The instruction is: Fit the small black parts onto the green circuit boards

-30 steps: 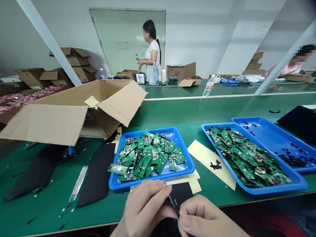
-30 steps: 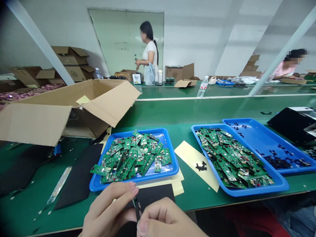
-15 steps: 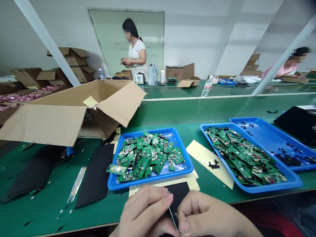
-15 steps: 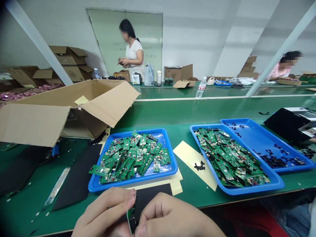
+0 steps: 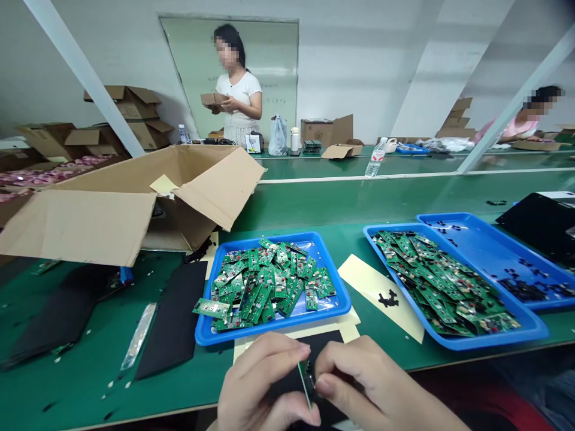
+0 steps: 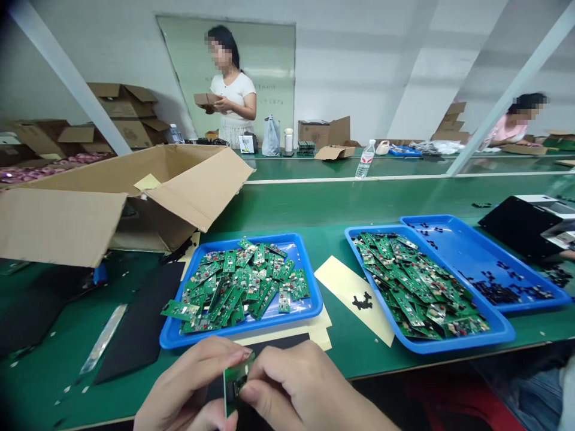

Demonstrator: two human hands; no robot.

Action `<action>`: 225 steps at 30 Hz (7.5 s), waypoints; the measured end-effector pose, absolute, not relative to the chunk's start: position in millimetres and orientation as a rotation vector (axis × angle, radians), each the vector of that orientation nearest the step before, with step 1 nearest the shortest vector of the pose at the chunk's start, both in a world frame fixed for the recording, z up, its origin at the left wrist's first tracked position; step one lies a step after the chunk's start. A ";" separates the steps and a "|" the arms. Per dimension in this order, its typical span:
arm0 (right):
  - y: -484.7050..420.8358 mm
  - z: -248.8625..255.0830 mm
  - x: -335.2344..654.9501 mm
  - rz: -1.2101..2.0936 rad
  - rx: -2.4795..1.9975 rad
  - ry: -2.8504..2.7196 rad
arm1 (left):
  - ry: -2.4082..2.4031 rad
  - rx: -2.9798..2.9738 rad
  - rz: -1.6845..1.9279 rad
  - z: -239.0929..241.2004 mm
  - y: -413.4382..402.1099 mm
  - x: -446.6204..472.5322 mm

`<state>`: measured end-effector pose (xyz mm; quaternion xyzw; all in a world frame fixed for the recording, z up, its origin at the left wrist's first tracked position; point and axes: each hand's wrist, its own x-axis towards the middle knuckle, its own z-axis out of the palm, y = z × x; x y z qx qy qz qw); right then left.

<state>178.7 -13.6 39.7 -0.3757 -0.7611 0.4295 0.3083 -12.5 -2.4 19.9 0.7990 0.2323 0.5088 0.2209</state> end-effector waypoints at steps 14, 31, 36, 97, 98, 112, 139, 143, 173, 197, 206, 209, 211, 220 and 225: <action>-5.8 38.8 163.5 -0.098 -0.957 -2.162 | 0.871 1.744 1.355 12.0 -12.0 -0.1; -7.6 41.1 168.4 -0.018 -1.087 -2.200 | 1.097 1.680 1.374 4.3 -12.0 8.1; -9.7 44.8 166.7 0.144 -1.142 -2.189 | 1.113 1.844 1.526 -1.1 -9.7 9.9; -4.8 5.0 175.7 0.446 -0.830 -1.995 | 1.032 2.153 1.295 8.3 15.0 -7.6; -5.2 4.6 175.5 0.451 -0.806 -1.980 | 1.039 2.203 1.297 6.8 15.4 -8.0; -14.2 20.4 174.4 1.674 -0.955 -1.274 | 0.990 2.947 1.562 9.7 10.1 -15.8; 8.6 34.2 184.0 2.139 -0.996 -1.302 | 0.757 2.617 1.473 18.6 7.0 -12.7; 8.6 37.9 185.3 1.976 -1.092 -1.452 | 0.752 2.532 1.452 20.3 12.2 -9.8; -4.9 39.6 184.4 0.507 -1.044 -2.168 | 0.905 1.704 1.257 9.9 9.0 -1.1; -5.0 51.4 185.4 0.390 -0.746 -2.121 | 0.693 0.871 0.935 -7.8 -3.8 0.2; -1.7 46.7 180.8 0.291 -0.670 -2.173 | 0.595 0.808 0.952 -20.8 -2.7 1.1; -0.1 49.1 178.0 0.207 -0.656 -2.175 | 0.575 0.820 0.940 -13.7 -2.7 2.4; 0.7 50.1 176.1 0.158 -0.658 -2.178 | 0.581 0.837 0.935 -10.7 -2.5 3.1; 2.3 39.3 180.3 0.483 -0.676 -2.028 | 0.653 0.711 0.837 4.8 -6.7 8.0; 0.3 36.6 182.8 0.668 -0.731 -1.995 | 0.751 0.647 0.795 18.7 -9.8 8.4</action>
